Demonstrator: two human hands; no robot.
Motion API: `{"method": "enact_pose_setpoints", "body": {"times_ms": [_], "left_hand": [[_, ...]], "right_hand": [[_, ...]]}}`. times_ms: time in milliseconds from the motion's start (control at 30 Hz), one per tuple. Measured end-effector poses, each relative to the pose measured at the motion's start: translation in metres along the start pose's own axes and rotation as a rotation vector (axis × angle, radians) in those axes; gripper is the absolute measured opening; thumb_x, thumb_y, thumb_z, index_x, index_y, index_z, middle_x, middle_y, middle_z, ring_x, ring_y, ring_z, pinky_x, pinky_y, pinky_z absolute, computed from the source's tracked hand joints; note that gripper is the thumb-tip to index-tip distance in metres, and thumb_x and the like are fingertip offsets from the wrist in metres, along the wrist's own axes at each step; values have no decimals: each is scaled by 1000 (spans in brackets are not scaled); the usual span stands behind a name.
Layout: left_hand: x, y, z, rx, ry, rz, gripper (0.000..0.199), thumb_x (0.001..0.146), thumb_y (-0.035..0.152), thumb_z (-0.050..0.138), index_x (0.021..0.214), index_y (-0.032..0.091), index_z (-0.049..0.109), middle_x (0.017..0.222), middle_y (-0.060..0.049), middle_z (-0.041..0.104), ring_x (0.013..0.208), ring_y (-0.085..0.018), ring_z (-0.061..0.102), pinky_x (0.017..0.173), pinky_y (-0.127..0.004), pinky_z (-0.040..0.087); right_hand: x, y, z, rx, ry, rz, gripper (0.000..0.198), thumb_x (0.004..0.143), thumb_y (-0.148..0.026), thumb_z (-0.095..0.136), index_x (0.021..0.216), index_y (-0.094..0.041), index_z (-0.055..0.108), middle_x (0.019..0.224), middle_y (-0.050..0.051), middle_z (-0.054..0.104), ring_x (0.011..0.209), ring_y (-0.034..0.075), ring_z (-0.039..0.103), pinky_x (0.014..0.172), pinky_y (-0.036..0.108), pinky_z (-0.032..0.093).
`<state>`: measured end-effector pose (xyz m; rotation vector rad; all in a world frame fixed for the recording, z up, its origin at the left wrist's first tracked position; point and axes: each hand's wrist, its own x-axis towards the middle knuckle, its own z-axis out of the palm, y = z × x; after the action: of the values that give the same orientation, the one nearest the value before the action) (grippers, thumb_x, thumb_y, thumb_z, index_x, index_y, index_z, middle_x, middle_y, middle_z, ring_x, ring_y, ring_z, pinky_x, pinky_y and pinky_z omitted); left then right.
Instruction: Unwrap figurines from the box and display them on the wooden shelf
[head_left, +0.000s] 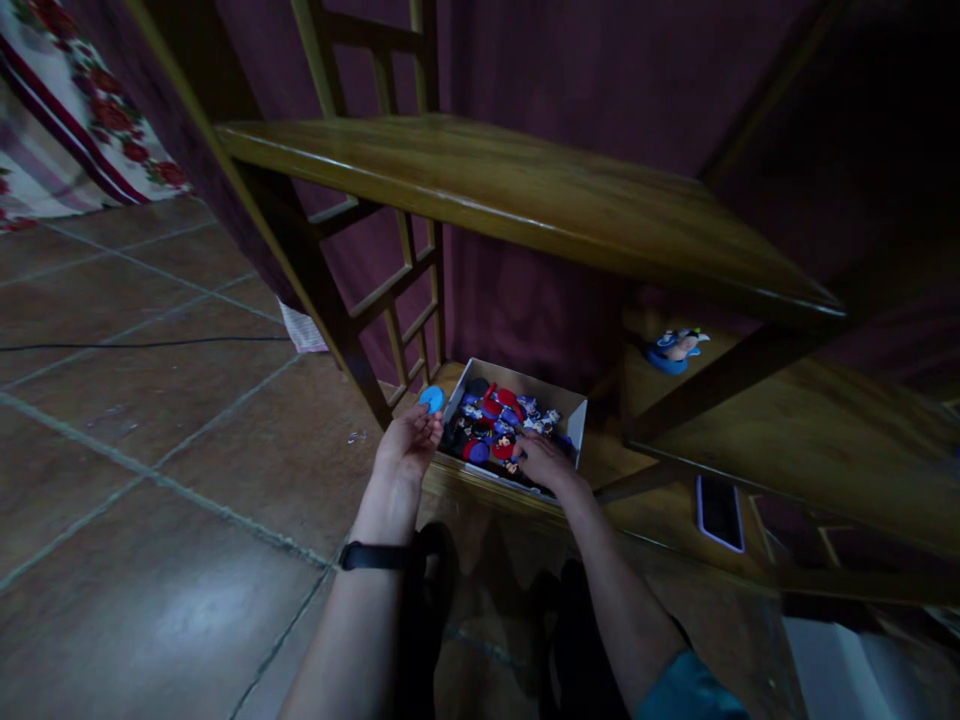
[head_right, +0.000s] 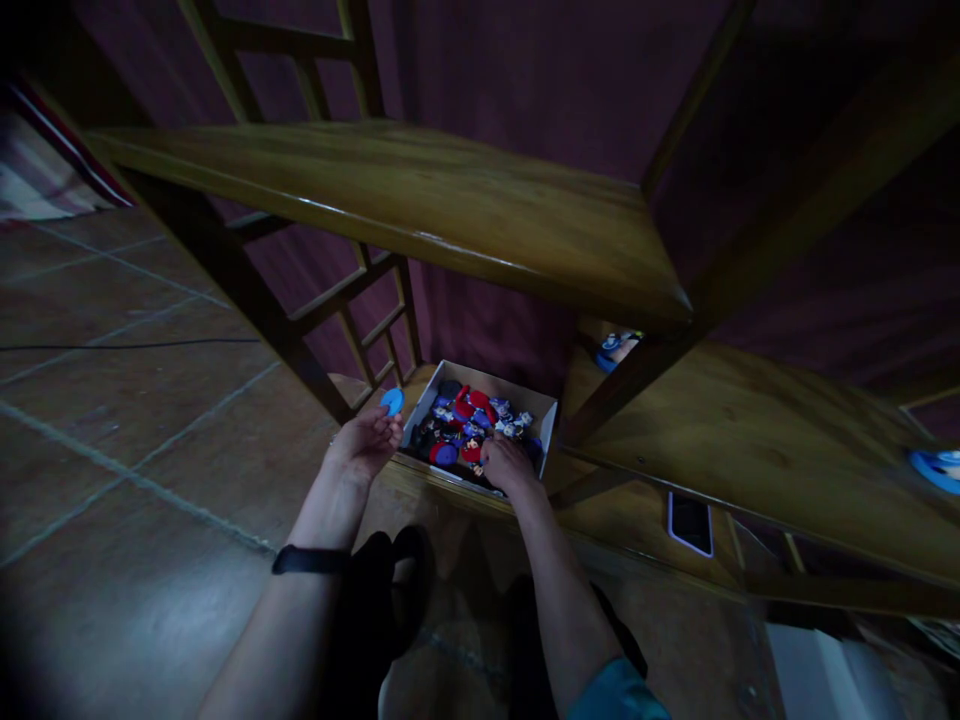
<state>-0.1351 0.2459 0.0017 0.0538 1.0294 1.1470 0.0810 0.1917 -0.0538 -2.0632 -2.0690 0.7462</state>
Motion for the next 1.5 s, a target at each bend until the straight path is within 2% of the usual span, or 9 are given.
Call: {"method": "enact_pose_setpoints", "body": {"times_ms": [100, 200, 300, 400, 600, 900, 1167, 1300, 1500], "left_hand": [[1, 1, -1, -1, 17, 9, 11, 74, 5, 50, 78, 13, 56, 58, -3, 55, 53, -10, 56, 43, -16, 44], [2, 1, -1, -4, 17, 3, 9, 74, 5, 50, 77, 12, 56, 58, -3, 56, 53, -10, 56, 44, -17, 44], [3, 1, -1, -17, 17, -15, 9, 74, 6, 51, 78, 12, 56, 58, -3, 56, 52, -10, 57, 44, -17, 44], [4, 0, -2, -14, 9, -15, 9, 73, 6, 51, 78, 12, 56, 58, -3, 55, 52, -10, 56, 43, -17, 44], [4, 2, -3, -8, 9, -3, 9, 73, 5, 51, 76, 12, 54, 58, -3, 56, 51, -10, 56, 43, -16, 44], [2, 2, 0, -31, 14, -27, 11, 73, 6, 51, 80, 12, 56, 59, -2, 55, 51, -9, 55, 42, -16, 43], [4, 1, -3, -32, -26, -10, 10, 74, 6, 50, 80, 11, 56, 60, -3, 56, 52, -9, 55, 44, -16, 44], [5, 0, -4, -41, -21, -9, 10, 73, 4, 51, 79, 11, 56, 60, -3, 55, 53, -9, 56, 44, -16, 44], [4, 0, 0, -43, 3, -16, 11, 74, 4, 51, 80, 11, 57, 59, -3, 56, 52, -9, 55, 44, -16, 44]], "right_hand": [[9, -11, -4, 53, 131, -4, 27, 81, -14, 42, 101, -22, 59, 106, 4, 56, 100, 14, 51, 89, 27, 35], [16, -24, 1, 85, 197, -154, 35, 81, -19, 43, 115, -25, 52, 124, 3, 46, 113, 15, 42, 97, 29, 29], [17, -35, 12, 36, 148, -248, 47, 79, -24, 50, 125, -28, 44, 135, 2, 35, 124, 19, 28, 102, 36, 23], [14, -39, 15, -37, 84, -252, 60, 74, -23, 57, 129, -30, 36, 132, 3, 39, 125, 21, 23, 103, 41, 21], [12, -23, 3, -43, 96, -146, 39, 74, -13, 52, 110, -29, 55, 119, 2, 46, 115, 18, 37, 94, 32, 33], [26, 28, -8, 192, 218, 191, 35, 73, -25, 55, 107, -26, 57, 103, 2, 62, 95, 17, 56, 82, 30, 43], [32, 34, -5, 578, 276, 276, 37, 73, -27, 49, 108, -24, 57, 94, 2, 64, 75, 15, 62, 68, 28, 50], [31, 33, -11, 793, 317, 252, 37, 78, -25, 40, 112, -20, 53, 102, 6, 61, 71, 11, 62, 65, 26, 51], [29, 35, -22, 653, 399, 330, 34, 76, -16, 37, 102, -15, 57, 100, 8, 63, 84, 14, 61, 74, 26, 49]]}}
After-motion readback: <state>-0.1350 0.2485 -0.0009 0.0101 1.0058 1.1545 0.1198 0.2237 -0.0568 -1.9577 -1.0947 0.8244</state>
